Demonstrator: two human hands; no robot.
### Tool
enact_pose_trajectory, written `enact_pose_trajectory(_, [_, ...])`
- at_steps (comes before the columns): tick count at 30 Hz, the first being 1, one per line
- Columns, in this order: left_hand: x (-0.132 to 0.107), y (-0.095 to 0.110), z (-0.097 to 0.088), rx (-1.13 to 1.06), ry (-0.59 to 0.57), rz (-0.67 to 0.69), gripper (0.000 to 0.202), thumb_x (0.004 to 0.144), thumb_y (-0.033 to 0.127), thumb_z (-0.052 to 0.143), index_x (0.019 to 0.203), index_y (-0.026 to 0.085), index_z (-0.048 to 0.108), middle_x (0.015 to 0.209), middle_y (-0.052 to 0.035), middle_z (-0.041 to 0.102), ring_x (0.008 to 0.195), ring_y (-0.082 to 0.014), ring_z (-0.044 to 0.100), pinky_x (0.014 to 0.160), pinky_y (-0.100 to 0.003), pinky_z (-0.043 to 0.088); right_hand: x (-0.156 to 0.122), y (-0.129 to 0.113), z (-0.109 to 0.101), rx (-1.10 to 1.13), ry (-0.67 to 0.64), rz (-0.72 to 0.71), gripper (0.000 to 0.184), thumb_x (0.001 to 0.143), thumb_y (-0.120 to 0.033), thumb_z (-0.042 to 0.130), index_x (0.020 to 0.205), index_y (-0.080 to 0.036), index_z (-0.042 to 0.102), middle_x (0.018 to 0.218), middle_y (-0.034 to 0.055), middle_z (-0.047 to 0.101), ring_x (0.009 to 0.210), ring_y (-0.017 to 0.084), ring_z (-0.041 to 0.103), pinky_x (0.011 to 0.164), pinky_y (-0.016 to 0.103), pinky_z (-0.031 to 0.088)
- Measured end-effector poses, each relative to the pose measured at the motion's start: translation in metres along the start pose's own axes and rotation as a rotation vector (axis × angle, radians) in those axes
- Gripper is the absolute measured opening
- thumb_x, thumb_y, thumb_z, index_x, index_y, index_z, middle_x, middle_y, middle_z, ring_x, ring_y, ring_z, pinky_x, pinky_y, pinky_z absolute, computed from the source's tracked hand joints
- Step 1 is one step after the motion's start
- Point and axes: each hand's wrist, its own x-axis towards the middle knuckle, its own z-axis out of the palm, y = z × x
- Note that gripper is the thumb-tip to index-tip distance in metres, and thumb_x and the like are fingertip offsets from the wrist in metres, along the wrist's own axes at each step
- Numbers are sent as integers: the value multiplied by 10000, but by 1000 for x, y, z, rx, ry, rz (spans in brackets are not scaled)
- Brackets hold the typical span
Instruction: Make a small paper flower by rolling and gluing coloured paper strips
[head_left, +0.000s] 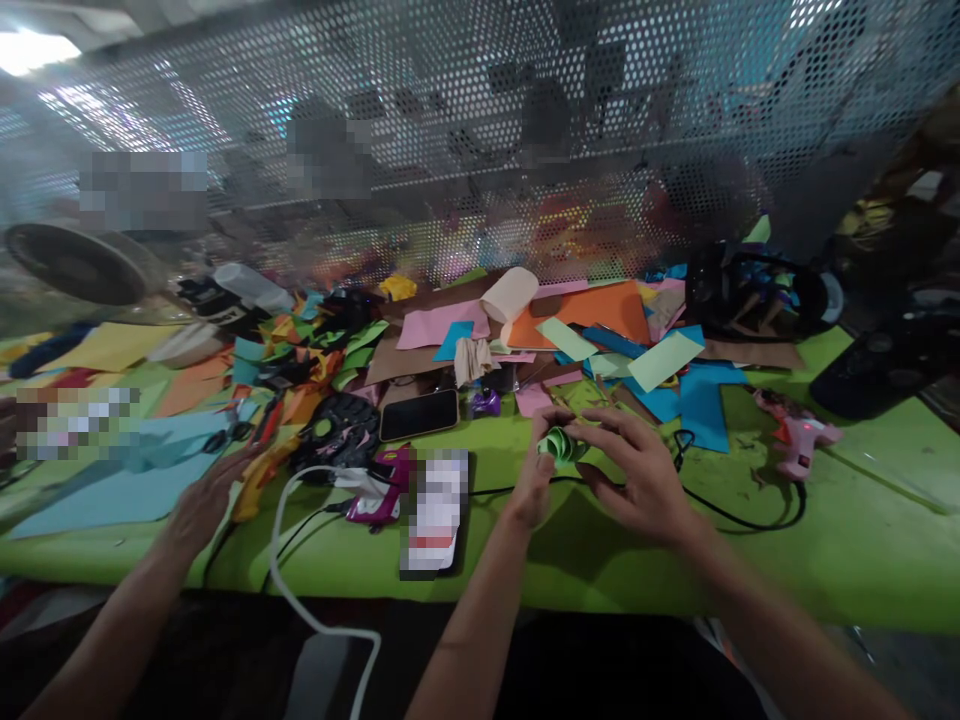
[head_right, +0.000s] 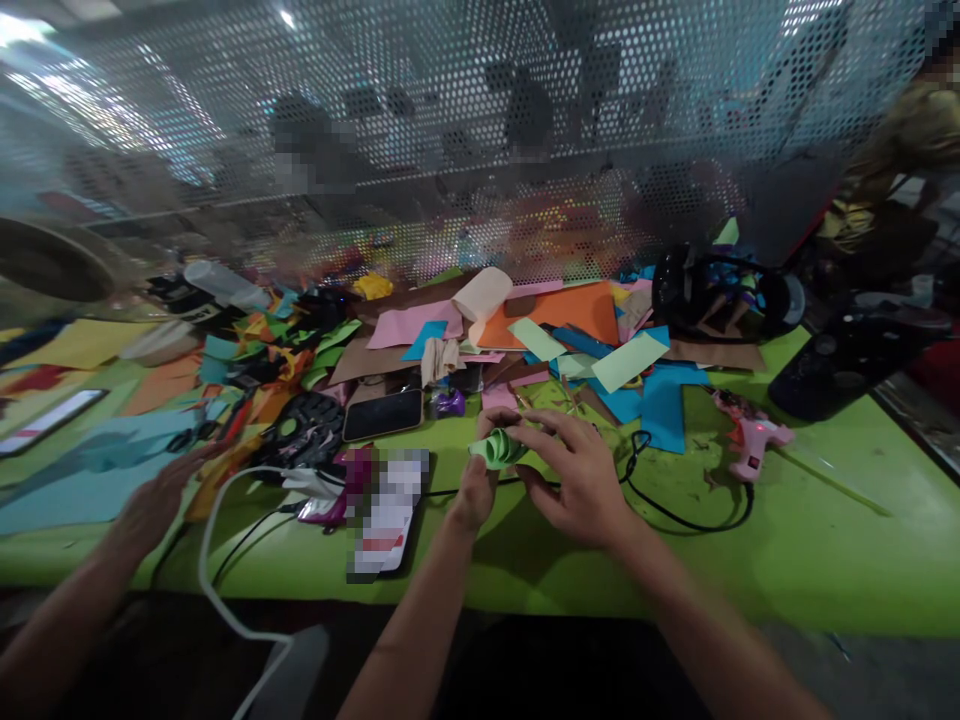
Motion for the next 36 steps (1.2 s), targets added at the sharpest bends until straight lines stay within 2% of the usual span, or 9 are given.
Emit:
enact_pose_trajectory(7, [0,-5,1,-22,14,-24,667,759,770,525,1153,232,532,1106,-74,545,1053,-253,528,961,-397,449,0,-1,2,-8,-45,-11,395,883,-211,608,1269,-289,580,1336,101,604,1215,284,583,960,479,502])
enact_pose_trajectory(16, [1,-4,0,-1,-8,11,663,774,765,503,1155,223,529,1108,-86,551,1047,-264,530,946,-396,437,2,-3,-1,23,-3,18,458,873,-205,612,1317,-300,551,1325,94,605,1232,274,568,998,472,493])
enact_pose_trajectory(19, [1,-5,-1,2,7,10,669,765,771,510,1160,231,526,1046,-71,555,976,-251,532,895,-386,447,3,-6,-6,52,8,23,495,886,-239,609,1368,-294,510,1328,96,595,1254,272,549,1029,469,479])
enact_pose_trajectory(23, [2,-4,-1,19,-46,50,619,803,749,480,1113,218,549,975,-64,566,918,-246,526,841,-377,445,-1,-6,-24,51,32,82,487,909,-269,593,1385,-274,492,1331,110,578,1275,277,520,1041,469,468])
enact_pose_trajectory(25, [3,-2,-1,14,-56,79,586,828,721,469,1103,212,557,964,-64,569,916,-246,532,826,-371,441,-10,2,-37,-10,100,169,429,923,-276,582,1347,-259,525,1270,110,597,1183,262,573,978,441,504])
enact_pose_trajectory(28, [4,-1,-3,5,-28,110,607,796,735,504,1104,214,556,973,-60,560,895,-234,524,800,-362,443,-32,29,-66,-184,270,349,303,923,-306,583,1214,-228,611,1105,90,639,904,217,645,841,400,536])
enact_pose_trajectory(30, [5,-3,-4,9,-24,96,616,780,748,515,1082,213,555,958,-58,563,882,-231,532,790,-361,446,-49,51,-90,-333,332,472,249,912,-346,578,1110,-214,651,1048,85,661,891,230,642,826,406,523])
enact_pose_trajectory(33, [5,-6,-4,24,-55,72,605,777,743,520,1060,210,553,937,-58,570,886,-233,549,786,-359,448,-69,79,-119,-534,249,792,275,883,-397,563,1042,-201,673,1012,92,668,814,233,646,705,362,500])
enact_pose_trajectory(36, [4,-8,-5,42,-48,75,606,767,743,533,1046,206,551,942,-59,575,890,-230,552,796,-359,451,-75,93,-131,-708,141,1111,352,868,-469,559,1063,-188,643,1039,112,681,875,279,659,686,361,457])
